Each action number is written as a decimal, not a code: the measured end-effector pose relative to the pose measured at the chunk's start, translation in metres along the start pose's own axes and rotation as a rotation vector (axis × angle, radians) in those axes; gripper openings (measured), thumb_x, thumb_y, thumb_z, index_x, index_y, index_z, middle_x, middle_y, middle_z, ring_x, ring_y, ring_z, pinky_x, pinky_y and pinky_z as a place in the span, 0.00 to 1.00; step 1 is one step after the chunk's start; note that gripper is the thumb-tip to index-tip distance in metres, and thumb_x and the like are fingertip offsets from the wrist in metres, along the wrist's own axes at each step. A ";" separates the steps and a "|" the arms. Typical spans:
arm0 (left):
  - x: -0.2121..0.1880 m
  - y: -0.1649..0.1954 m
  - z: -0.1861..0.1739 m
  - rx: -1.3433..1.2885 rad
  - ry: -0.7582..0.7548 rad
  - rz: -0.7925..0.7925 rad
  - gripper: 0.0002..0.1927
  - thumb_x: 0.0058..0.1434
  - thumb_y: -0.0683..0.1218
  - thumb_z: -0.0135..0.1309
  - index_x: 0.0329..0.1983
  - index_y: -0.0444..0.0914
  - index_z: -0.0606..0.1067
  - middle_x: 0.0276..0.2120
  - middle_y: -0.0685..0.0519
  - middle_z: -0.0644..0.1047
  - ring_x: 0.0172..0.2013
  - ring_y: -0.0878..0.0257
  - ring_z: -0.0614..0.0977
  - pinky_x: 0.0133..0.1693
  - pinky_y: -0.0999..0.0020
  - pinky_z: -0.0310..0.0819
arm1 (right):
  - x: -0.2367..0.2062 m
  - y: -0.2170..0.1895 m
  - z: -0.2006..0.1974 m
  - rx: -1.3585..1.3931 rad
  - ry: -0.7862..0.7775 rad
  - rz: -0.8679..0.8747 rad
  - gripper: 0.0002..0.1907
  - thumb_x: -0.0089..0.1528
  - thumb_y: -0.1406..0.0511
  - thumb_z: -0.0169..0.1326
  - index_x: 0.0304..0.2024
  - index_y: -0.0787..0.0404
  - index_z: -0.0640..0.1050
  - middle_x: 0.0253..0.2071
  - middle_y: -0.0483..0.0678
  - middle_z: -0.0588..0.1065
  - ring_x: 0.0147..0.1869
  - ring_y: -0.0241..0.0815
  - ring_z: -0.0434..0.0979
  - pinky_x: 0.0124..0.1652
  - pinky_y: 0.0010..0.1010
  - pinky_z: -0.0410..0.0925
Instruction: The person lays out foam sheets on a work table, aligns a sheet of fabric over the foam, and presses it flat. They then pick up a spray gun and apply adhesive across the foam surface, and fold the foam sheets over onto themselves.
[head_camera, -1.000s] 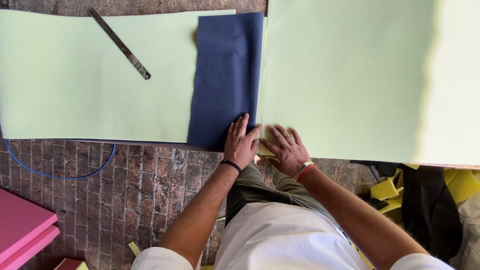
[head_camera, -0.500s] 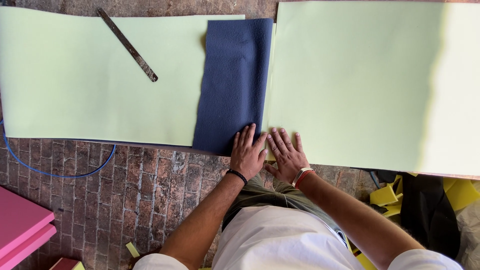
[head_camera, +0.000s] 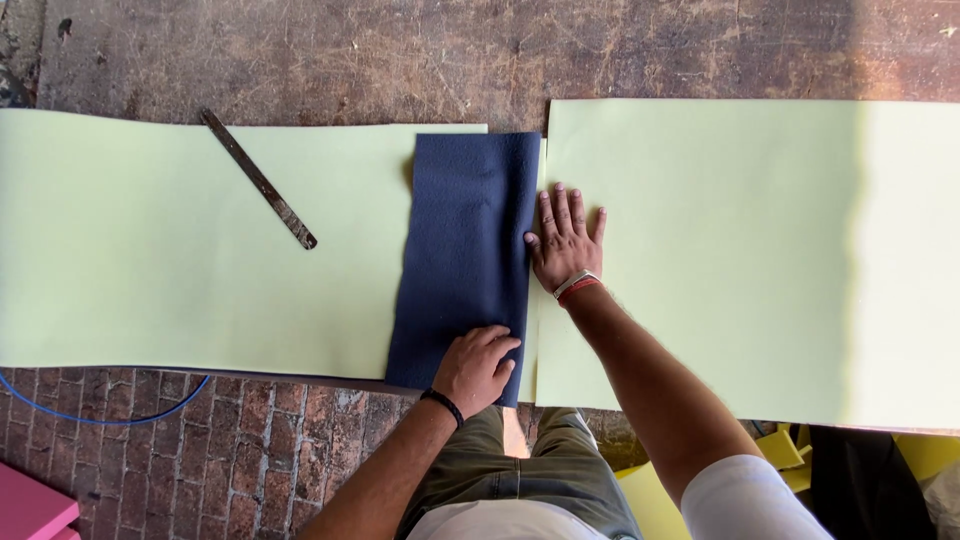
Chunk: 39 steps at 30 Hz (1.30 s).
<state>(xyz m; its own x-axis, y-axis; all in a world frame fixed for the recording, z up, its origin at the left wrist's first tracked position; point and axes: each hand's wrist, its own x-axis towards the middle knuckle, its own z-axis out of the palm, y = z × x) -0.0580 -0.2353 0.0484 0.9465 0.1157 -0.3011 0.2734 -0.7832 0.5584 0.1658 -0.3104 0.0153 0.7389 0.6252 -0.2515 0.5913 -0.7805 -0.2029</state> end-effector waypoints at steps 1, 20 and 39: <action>0.000 -0.002 -0.002 -0.013 -0.018 0.009 0.18 0.64 0.47 0.57 0.57 0.41 0.76 0.58 0.51 0.76 0.59 0.54 0.75 0.60 0.53 0.67 | 0.015 0.001 -0.004 0.006 0.012 0.010 0.37 0.70 0.45 0.29 0.78 0.49 0.45 0.80 0.45 0.39 0.83 0.47 0.32 0.72 0.58 0.28; 0.043 -0.097 -0.060 -0.062 0.215 -0.607 0.44 0.52 0.55 0.69 0.68 0.35 0.63 0.53 0.39 0.76 0.53 0.45 0.79 0.54 0.52 0.75 | -0.175 0.007 0.051 0.111 0.036 -0.030 0.44 0.63 0.41 0.47 0.76 0.49 0.53 0.80 0.49 0.46 0.83 0.50 0.41 0.74 0.54 0.37; 0.081 0.082 0.008 -0.796 -0.236 -0.168 0.20 0.59 0.52 0.61 0.45 0.31 0.80 0.39 0.43 0.85 0.41 0.54 0.85 0.44 0.62 0.79 | -0.191 0.084 -0.026 0.961 -0.108 0.215 0.43 0.52 0.53 0.67 0.66 0.57 0.67 0.53 0.59 0.78 0.57 0.52 0.80 0.54 0.39 0.72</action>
<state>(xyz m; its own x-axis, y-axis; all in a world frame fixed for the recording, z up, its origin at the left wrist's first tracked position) 0.0397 -0.2953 0.0633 0.8462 -0.0073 -0.5328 0.5299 -0.0931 0.8429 0.0828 -0.4950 0.0713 0.7378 0.5045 -0.4485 -0.1006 -0.5748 -0.8121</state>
